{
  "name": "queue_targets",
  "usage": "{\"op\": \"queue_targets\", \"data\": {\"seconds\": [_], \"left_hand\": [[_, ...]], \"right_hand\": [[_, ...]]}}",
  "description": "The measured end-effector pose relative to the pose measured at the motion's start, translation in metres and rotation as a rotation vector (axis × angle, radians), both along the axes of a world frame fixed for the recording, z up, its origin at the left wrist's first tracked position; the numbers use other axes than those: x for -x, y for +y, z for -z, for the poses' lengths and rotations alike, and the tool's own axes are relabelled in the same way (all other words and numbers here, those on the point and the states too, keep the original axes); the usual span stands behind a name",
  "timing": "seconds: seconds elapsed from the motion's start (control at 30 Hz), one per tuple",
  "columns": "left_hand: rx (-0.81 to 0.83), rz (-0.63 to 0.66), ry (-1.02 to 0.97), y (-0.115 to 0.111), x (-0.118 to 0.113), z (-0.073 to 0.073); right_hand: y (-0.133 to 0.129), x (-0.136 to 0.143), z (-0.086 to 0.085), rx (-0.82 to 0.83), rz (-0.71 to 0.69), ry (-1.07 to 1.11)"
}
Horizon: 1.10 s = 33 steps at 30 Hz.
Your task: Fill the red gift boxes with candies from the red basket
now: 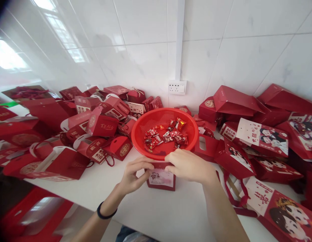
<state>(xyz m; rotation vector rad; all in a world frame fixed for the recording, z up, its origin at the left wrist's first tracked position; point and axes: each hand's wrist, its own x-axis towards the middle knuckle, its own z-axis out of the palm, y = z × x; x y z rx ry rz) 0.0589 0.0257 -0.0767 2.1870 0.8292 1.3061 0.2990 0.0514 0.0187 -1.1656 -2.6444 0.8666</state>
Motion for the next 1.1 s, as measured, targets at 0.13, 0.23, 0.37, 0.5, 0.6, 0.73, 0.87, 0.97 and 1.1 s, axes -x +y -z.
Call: {"op": "queue_targets", "data": {"seconds": [0.13,0.23,0.37,0.5,0.6,0.73,0.87,0.97,1.1], "left_hand": [[0.079,0.015,-0.058,-0.001,0.001,0.004],[0.174,-0.057,-0.057,-0.001,0.002,0.009],[0.222,-0.059,-0.018,0.002,0.005,0.006],[0.238,-0.002,0.04,0.002,0.009,-0.007],[0.261,0.061,0.08,0.001,0.012,-0.016],[0.281,0.114,0.119,0.001,0.015,-0.021],[0.244,0.067,0.13,0.002,0.018,-0.021],[0.194,0.024,0.151,0.003,0.019,-0.021],[0.151,0.04,0.174,0.003,0.02,-0.021]], "right_hand": [[-0.001,0.004,0.0,-0.018,0.031,-0.07],[-0.002,0.009,0.0,-0.066,0.063,-0.146],[-0.002,0.013,-0.001,-0.103,0.083,-0.224],[0.0,0.003,-0.004,-0.062,0.028,-0.093],[0.001,-0.006,-0.005,-0.03,0.008,-0.038],[0.003,-0.004,-0.004,-0.056,0.034,-0.067],[0.004,0.002,-0.003,-0.09,0.03,-0.065],[0.003,0.003,-0.003,-0.088,0.017,-0.063],[0.003,0.001,-0.003,-0.067,0.017,-0.041]]}}
